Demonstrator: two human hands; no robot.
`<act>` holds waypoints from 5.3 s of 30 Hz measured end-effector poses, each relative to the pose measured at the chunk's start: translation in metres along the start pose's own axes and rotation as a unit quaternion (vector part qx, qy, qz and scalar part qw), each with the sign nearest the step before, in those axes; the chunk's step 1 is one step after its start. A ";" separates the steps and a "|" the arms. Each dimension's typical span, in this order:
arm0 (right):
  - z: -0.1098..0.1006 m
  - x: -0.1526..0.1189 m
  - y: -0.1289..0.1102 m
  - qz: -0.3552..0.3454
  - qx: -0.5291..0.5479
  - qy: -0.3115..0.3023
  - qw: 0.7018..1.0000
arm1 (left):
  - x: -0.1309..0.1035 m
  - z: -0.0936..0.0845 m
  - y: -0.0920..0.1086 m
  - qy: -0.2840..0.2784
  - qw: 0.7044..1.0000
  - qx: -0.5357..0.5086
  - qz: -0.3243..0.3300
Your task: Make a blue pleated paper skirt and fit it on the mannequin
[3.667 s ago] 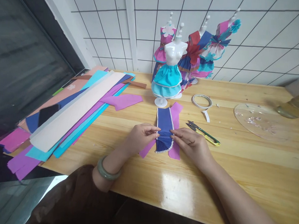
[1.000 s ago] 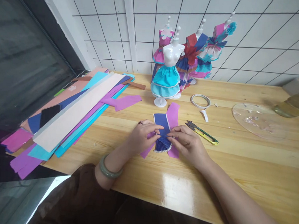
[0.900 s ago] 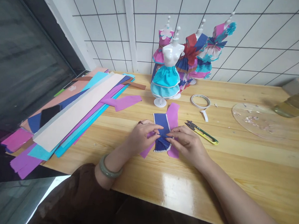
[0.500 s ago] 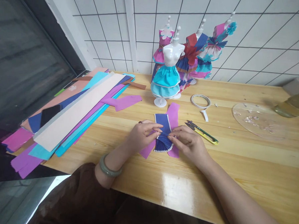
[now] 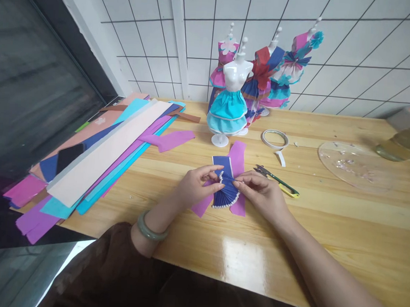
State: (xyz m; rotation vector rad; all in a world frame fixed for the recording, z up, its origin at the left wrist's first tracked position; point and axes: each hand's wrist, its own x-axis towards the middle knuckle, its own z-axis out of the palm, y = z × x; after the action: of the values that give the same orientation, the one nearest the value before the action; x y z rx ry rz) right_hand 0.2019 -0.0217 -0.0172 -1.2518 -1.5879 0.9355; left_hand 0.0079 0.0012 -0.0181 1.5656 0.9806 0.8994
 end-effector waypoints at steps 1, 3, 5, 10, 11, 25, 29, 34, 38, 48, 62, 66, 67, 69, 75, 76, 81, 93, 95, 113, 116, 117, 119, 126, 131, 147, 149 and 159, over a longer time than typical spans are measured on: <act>0.001 0.000 0.001 0.002 0.003 -0.003 1.000 | 0.000 0.000 0.000 -0.009 1.000 0.004 0.000; 0.002 -0.001 0.002 0.007 0.009 -0.007 1.000 | -0.001 0.000 0.000 -0.017 1.000 0.011 0.000; 0.003 -0.001 0.003 0.012 0.012 -0.008 1.000 | 0.000 -0.001 0.000 -0.018 1.000 0.001 -0.003; 0.002 -0.002 0.003 0.023 0.022 -0.017 0.999 | 0.001 -0.001 0.005 -0.019 0.998 -0.062 -0.028; 0.002 -0.002 0.003 0.026 0.026 -0.018 0.999 | 0.001 -0.001 0.006 -0.021 0.997 -0.072 -0.035; 0.004 -0.004 -0.004 -0.023 -0.035 -0.026 0.999 | 0.001 0.000 0.005 -0.040 0.994 -0.091 -0.055; 0.002 -0.005 -0.005 -0.098 -0.088 -0.028 0.991 | 0.001 -0.001 0.006 -0.031 0.989 -0.128 -0.064; 0.001 -0.006 -0.002 -0.152 -0.119 -0.029 0.981 | 0.001 -0.003 0.004 0.007 0.986 -0.150 -0.065; -0.001 -0.006 -0.001 -0.177 -0.144 -0.046 0.973 | 0.001 -0.005 0.004 0.016 0.987 -0.142 -0.075; -0.003 -0.006 -0.004 -0.187 -0.182 -0.062 0.964 | 0.001 -0.008 0.005 -0.034 0.994 -0.059 -0.082; -0.003 -0.005 0.002 -0.166 -0.156 -0.032 0.973 | 0.002 -0.008 0.001 -0.005 0.994 -0.072 -0.086; -0.004 -0.004 0.000 -0.112 -0.136 -0.022 0.984 | 0.002 -0.008 0.001 0.021 0.995 -0.076 -0.066; -0.004 -0.004 -0.001 -0.086 -0.120 -0.023 0.989 | 0.002 -0.008 0.002 0.026 0.995 -0.077 -0.064; -0.003 -0.004 -0.002 -0.030 -0.072 -0.029 0.997 | 0.002 -0.008 0.002 0.034 0.994 -0.078 -0.065; 0.001 -0.005 -0.002 0.026 0.018 -0.021 0.999 | 0.001 -0.007 0.004 0.033 0.996 -0.062 -0.058; 0.001 -0.005 -0.002 0.028 0.026 -0.017 0.999 | 0.001 -0.007 0.004 0.033 0.996 -0.059 -0.059; 0.001 -0.004 -0.004 0.018 0.019 -0.006 1.000 | 0.002 -0.007 0.003 0.036 0.995 -0.074 -0.063; -0.003 -0.002 -0.003 -0.102 -0.097 -0.031 0.990 | 0.003 -0.007 0.000 0.035 0.992 -0.095 -0.070; -0.004 -0.002 -0.003 -0.112 -0.099 -0.029 0.988 | 0.003 -0.008 0.002 0.027 0.991 -0.105 -0.073; -0.004 -0.003 -0.006 -0.046 -0.052 0.038 0.997 | 0.001 -0.006 0.004 0.030 0.990 -0.126 -0.064; -0.004 -0.004 -0.008 -0.023 -0.042 0.052 0.997 | 0.000 -0.006 0.005 0.036 0.990 -0.126 -0.060; -0.004 -0.004 -0.009 -0.015 -0.039 0.057 0.997 | 0.000 -0.006 0.005 0.039 0.990 -0.124 -0.059; -0.003 -0.005 -0.009 -0.003 -0.032 0.066 0.997 | -0.001 -0.006 0.004 0.042 0.990 -0.123 -0.054; -0.002 -0.005 -0.011 0.022 0.015 0.074 0.997 | -0.001 -0.006 0.001 0.056 0.988 -0.141 -0.035; -0.002 -0.003 -0.009 0.017 0.057 0.073 0.996 | 0.000 -0.007 0.010 0.067 0.986 -0.138 -0.060; -0.002 -0.002 -0.008 -0.004 0.062 0.069 0.996 | 0.001 -0.008 0.011 0.052 0.990 -0.126 -0.044; -0.002 -0.002 -0.008 -0.004 0.062 0.066 0.996 | 0.001 -0.008 0.011 0.054 0.990 -0.122 -0.043; -0.002 -0.003 -0.010 0.007 0.060 0.073 0.995 | 0.001 -0.004 0.011 0.068 0.981 -0.163 -0.085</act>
State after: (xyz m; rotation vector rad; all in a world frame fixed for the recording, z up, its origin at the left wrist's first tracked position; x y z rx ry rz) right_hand 0.2013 -0.0269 -0.0083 -1.2203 -1.3899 0.9142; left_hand 0.0060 0.0026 -0.0060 1.1406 0.9902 0.9993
